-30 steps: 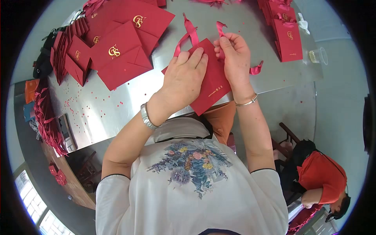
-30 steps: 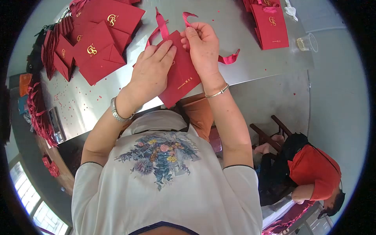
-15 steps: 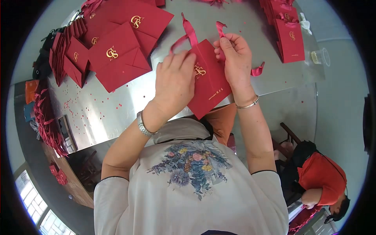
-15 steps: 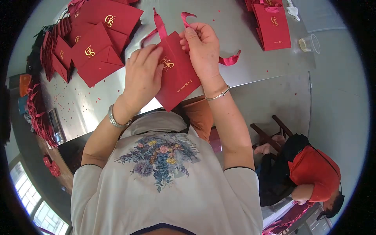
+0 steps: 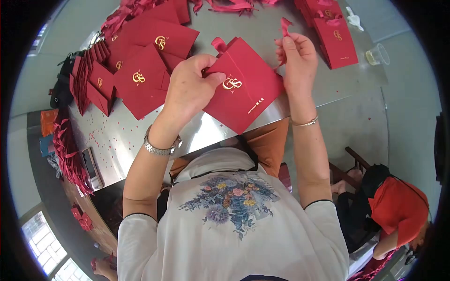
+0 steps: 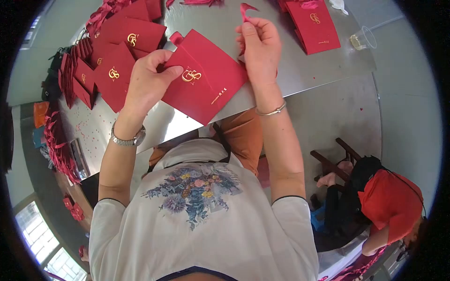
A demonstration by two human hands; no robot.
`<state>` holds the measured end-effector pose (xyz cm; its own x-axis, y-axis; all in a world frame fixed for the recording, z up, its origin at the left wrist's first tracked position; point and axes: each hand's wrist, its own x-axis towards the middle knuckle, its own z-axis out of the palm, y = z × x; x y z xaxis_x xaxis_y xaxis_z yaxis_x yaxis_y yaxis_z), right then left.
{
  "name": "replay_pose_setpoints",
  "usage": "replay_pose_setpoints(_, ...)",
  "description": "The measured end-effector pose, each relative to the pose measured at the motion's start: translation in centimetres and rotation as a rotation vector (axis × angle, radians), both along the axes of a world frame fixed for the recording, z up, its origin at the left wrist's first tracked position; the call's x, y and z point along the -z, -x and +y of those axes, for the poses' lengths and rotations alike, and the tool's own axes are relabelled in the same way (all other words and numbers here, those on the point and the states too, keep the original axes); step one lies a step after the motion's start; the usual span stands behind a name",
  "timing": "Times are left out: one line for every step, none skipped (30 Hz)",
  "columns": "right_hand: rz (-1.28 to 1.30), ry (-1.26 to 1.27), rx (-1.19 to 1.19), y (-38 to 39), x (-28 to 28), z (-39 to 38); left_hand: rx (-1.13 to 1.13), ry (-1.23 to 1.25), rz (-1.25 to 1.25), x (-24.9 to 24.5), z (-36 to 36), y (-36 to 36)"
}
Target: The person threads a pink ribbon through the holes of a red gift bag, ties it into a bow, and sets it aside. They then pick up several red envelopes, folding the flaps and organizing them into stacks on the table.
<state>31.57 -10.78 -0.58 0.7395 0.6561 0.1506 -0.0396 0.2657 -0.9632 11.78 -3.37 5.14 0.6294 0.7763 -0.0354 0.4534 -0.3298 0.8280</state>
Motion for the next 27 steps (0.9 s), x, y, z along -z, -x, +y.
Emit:
replay_pose_setpoints(-0.133,0.113,0.041,-1.3,-0.3,0.0,0.003,0.034,-0.027,-0.9,0.1,-0.1)
replay_pose_setpoints(-0.643,0.243,0.155,-2.8,0.4,-0.2,0.005,0.07,-0.055,-1.6,0.1,-0.3)
replay_pose_setpoints(-0.649,0.229,0.161,-3.0,-0.4,-0.6,0.007,0.056,-0.062,-1.8,0.1,-0.5)
replay_pose_setpoints(-0.615,0.19,0.171,-2.8,-1.7,-1.4,0.029,0.097,-0.138,-1.9,0.1,-0.7)
replay_pose_setpoints(-0.58,0.148,0.179,-2.4,-3.2,-2.1,0.051,0.135,-0.213,-2.2,0.2,-0.9)
replay_pose_setpoints(-0.213,0.134,0.022,-1.7,-4.9,-3.2,0.028,0.185,-0.28,-2.9,-0.3,-1.3)
replay_pose_setpoints(-0.006,-0.06,-0.197,-1.7,-5.0,-4.2,0.03,0.174,-0.282,-3.3,-0.5,-1.6)
replay_pose_setpoints(0.2,-0.252,-0.417,-2.1,-4.8,-5.2,0.018,0.142,-0.299,-3.6,-0.6,-1.8)
replay_pose_setpoints(0.236,-0.374,-0.512,-2.2,-4.7,-5.8,0.006,0.114,-0.317,-3.8,-0.8,-1.9)
replay_pose_setpoints(0.23,-0.38,-0.51,-1.8,-4.6,-6.2,0.011,0.108,-0.32,-4.1,-1.0,-2.1)
replay_pose_setpoints(0.164,-0.288,-0.356,-1.1,-4.5,-6.7,-0.011,0.101,-0.347,-4.2,-1.3,-2.2)
replay_pose_setpoints(0.1,-0.197,-0.197,-0.1,-4.6,-7.0,-0.03,0.095,-0.371,-4.4,-1.6,-2.4)
replay_pose_setpoints(0.063,-0.277,-0.142,1.1,-5.2,-6.8,-0.017,0.096,-0.368,-4.5,-1.9,-2.6)
replay_pose_setpoints(0.064,-0.279,-0.127,1.4,-5.1,-6.9,-0.029,0.111,-0.418,-4.7,-2.2,-2.7)
replay_pose_setpoints(0.103,-0.268,-0.157,1.5,-5.0,-7.1,-0.039,0.125,-0.468,-5.0,-2.5,-3.0)
replay_pose_setpoints(0.144,-0.256,-0.187,1.7,-4.9,-7.3,-0.078,0.126,-0.488,-5.5,-3.1,-3.3)
replay_pose_setpoints(0.176,-0.248,-0.191,1.9,-4.5,-7.4,-0.064,0.126,-0.485,-5.5,-3.4,-3.3)
replay_pose_setpoints(0.177,-0.253,-0.18,2.1,-4.6,-7.6,-0.075,0.05,-0.47,-5.6,-3.7,-3.3)
replay_pose_setpoints(0.179,-0.251,-0.171,2.3,-4.8,-7.8,-0.088,-0.027,-0.456,-5.6,-3.7,-3.3)
replay_pose_setpoints(0.183,-0.25,-0.163,2.4,-5.0,-8.0,-0.086,-0.185,-0.405,-4.8,-3.2,-3.0)
replay_pose_setpoints(0.188,-0.252,-0.158,2.4,-5.3,-8.3,-0.08,-0.186,-0.4,-5.0,-3.0,-3.0)
replay_pose_setpoints(0.191,-0.243,-0.169,2.5,-5.6,-8.6,-0.052,-0.242,-0.392,-5.4,-3.0,-3.1)
replay_pose_setpoints(0.195,-0.233,-0.181,2.5,-5.9,-8.8,-0.026,-0.297,-0.383,-5.7,-3.0,-3.1)
replay_pose_setpoints(0.202,-0.233,-0.179,2.5,-5.9,-9.1,-0.024,-0.295,-0.376,-5.7,-3.1,-3.3)
replay_pose_setpoints(0.2,-0.253,-0.204,2.5,-5.9,-9.5,-0.022,-0.191,-0.424,-5.7,-3.3,-3.5)
replay_pose_setpoints(0.196,-0.273,-0.228,2.4,-6.0,-9.7,-0.02,-0.085,-0.474,-5.8,-3.3,-3.7)
replay_pose_setpoints(0.199,-0.271,-0.221,2.3,-6.1,-9.9,-0.014,-0.081,-0.471,-5.8,-3.4,-3.9)
